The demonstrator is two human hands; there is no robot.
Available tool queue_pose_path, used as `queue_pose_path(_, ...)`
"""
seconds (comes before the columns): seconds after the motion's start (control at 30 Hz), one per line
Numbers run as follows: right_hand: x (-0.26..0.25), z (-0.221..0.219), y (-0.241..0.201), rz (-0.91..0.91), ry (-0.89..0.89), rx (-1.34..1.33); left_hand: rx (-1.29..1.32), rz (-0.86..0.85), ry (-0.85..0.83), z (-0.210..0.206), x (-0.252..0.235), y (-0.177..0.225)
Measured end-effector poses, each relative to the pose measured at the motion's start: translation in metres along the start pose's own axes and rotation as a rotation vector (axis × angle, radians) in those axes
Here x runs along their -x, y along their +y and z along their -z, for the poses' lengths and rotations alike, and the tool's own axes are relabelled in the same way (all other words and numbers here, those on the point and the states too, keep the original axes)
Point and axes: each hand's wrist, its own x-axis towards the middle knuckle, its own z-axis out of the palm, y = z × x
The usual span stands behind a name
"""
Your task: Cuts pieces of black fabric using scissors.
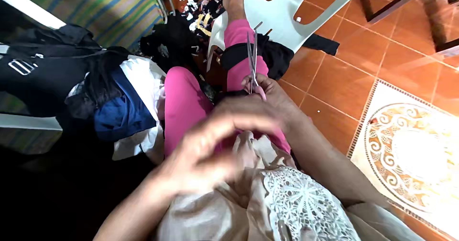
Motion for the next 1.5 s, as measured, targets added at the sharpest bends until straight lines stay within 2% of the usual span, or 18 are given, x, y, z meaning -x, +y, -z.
queue_pose_path(0.07, 0.001, -0.008, -0.005, 0.022, -0.045, 0.003, -0.151, 0.176, 0.139, 0.007, -0.006, -0.045)
queue_pose_path(0.13, 0.001, -0.015, -0.011, 0.007, -0.066, 0.004, -0.270, 0.335, 0.197, 0.008, -0.008, -0.077)
queue_pose_path(0.2, 0.001, -0.019, -0.014, -0.014, -0.080, 0.009, -0.303, 0.361, 0.191, 0.006, -0.008, -0.091)
queue_pose_path(0.33, 0.002, -0.020, -0.018, -0.044, -0.070, 0.038, -0.289, 0.279, 0.227, 0.004, -0.009, -0.097)
queue_pose_path(0.4, 0.001, -0.022, -0.018, -0.046, -0.064, 0.022, -0.257, 0.291, 0.240, 0.006, -0.009, -0.099)
queue_pose_path(0.57, 0.000, -0.026, -0.018, -0.028, -0.042, 0.040, -0.025, 0.329, 0.301, 0.004, -0.007, -0.101)
queue_pose_path(0.7, 0.000, -0.027, -0.015, -0.014, -0.058, 0.134, 0.058, 0.273, 0.352, 0.010, -0.012, -0.105)
queue_pose_path(0.9, -0.002, -0.021, -0.018, 0.010, -0.044, 0.024, -0.019, 0.347, 0.083, 0.016, -0.007, -0.110)
queue_pose_path(1.17, -0.001, -0.013, -0.020, 0.069, -0.027, -0.095, -0.069, 0.459, -0.022, 0.018, -0.002, -0.125)
queue_pose_path(1.37, -0.003, -0.003, -0.024, 0.128, 0.033, -0.094, 0.013, 0.553, -0.017, 0.019, 0.008, -0.127)
queue_pose_path(1.5, 0.000, 0.008, -0.022, 0.134, 0.075, -0.058, 0.094, 0.529, 0.114, 0.027, 0.012, -0.127)
